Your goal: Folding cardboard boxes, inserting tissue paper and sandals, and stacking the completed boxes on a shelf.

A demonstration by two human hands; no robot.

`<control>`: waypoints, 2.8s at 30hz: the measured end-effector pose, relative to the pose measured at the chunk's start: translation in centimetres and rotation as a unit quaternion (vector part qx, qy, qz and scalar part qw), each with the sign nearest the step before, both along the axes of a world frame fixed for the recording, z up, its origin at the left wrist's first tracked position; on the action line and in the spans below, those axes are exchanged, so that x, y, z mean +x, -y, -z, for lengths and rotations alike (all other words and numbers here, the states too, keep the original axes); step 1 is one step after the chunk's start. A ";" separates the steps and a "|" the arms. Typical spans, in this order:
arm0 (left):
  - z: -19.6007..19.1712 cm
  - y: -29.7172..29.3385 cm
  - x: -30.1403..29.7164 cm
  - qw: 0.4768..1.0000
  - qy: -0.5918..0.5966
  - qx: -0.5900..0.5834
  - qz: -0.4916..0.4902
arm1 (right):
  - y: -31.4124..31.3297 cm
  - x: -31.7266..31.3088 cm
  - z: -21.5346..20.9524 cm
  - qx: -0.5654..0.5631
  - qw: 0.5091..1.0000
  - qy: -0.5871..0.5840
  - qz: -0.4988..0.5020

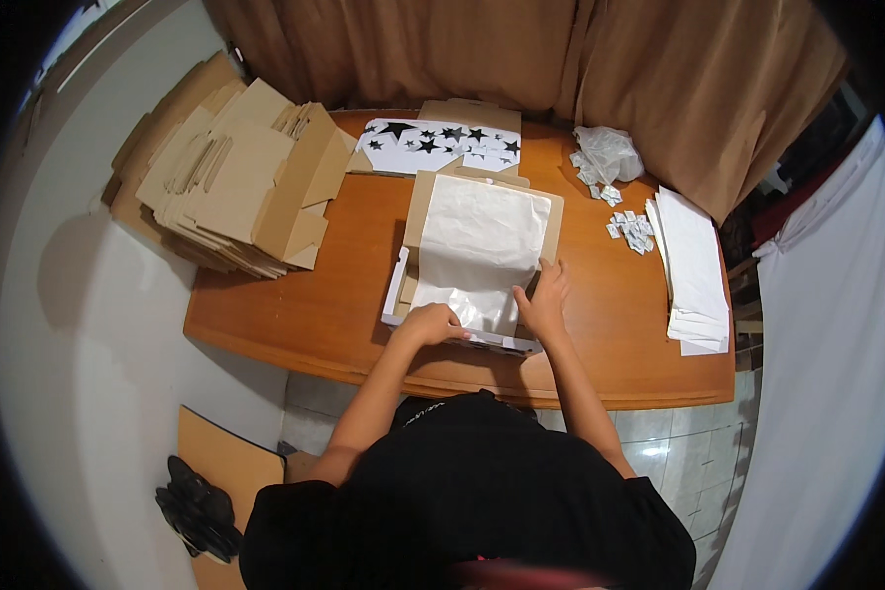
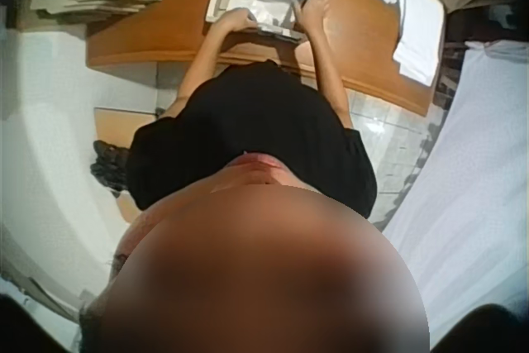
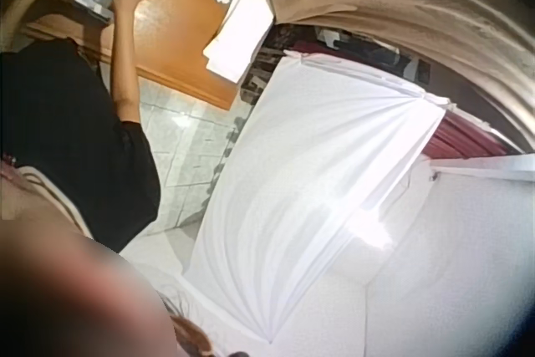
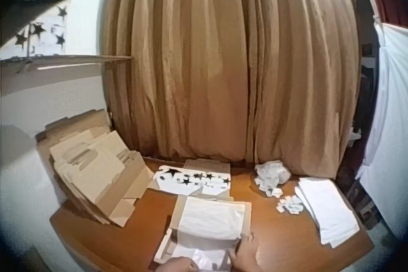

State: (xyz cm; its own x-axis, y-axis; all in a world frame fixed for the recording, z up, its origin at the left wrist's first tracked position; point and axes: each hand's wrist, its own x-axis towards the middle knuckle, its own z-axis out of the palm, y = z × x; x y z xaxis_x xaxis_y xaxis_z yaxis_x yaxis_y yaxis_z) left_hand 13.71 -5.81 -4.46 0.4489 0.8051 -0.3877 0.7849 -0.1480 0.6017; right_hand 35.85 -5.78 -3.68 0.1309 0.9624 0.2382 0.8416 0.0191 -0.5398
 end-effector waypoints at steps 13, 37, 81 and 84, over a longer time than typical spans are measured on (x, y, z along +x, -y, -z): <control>-1.6 8.8 -0.1 0.900 0.005 0.305 -0.310 | -3.3 -0.4 3.0 0.035 0.955 -0.139 -0.258; 2.0 45.3 -21.8 0.778 -0.073 0.205 -0.589 | 29.0 -32.3 2.4 0.027 0.782 -0.175 -0.597; 7.9 65.6 -41.9 0.068 0.434 0.162 -0.884 | 51.9 -64.8 8.4 -0.545 0.651 -0.186 -0.495; 8.9 66.8 -41.4 0.021 0.486 0.228 -0.843 | 53.3 -64.2 7.7 -0.500 0.630 -0.292 -0.518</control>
